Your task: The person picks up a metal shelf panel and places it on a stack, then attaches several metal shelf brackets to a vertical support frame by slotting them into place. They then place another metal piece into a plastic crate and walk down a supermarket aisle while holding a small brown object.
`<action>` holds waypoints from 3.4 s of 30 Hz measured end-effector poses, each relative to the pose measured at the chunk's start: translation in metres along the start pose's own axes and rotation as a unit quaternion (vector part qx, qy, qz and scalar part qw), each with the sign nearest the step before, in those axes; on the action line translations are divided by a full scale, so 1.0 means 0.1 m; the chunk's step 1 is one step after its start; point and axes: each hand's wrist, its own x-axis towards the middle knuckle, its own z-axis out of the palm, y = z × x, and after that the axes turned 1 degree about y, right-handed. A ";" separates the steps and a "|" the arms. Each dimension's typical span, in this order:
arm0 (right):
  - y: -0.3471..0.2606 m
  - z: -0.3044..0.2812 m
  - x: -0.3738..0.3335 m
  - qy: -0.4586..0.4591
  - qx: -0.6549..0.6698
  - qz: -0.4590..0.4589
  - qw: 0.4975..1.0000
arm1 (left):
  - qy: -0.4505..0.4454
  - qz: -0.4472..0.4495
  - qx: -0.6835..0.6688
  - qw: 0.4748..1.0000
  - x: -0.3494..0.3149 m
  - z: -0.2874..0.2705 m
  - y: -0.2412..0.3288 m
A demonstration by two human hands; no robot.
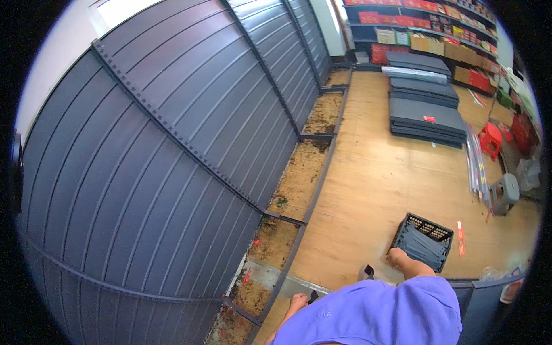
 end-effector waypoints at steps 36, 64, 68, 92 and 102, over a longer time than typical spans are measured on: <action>0.20 -1.34 3.56 -0.014 0.195 -0.073 0.978 | 0.512 0.053 -0.058 0.855 1.98 -2.96 3.62; -2.71 -2.78 4.40 -0.091 0.027 -0.174 0.980 | 0.657 -0.067 0.100 0.744 2.38 -5.56 4.31; -2.59 -2.78 4.65 -0.072 0.011 -0.173 0.982 | 0.647 -0.088 0.090 0.752 2.40 -5.61 4.30; -3.55 -2.84 6.23 -0.262 -0.114 -0.343 0.895 | 0.194 -0.505 -0.317 0.779 1.75 0.39 2.66; -3.68 -2.21 5.60 -0.297 -0.413 -0.556 0.658 | 0.205 -0.369 -0.350 0.836 1.75 0.42 3.48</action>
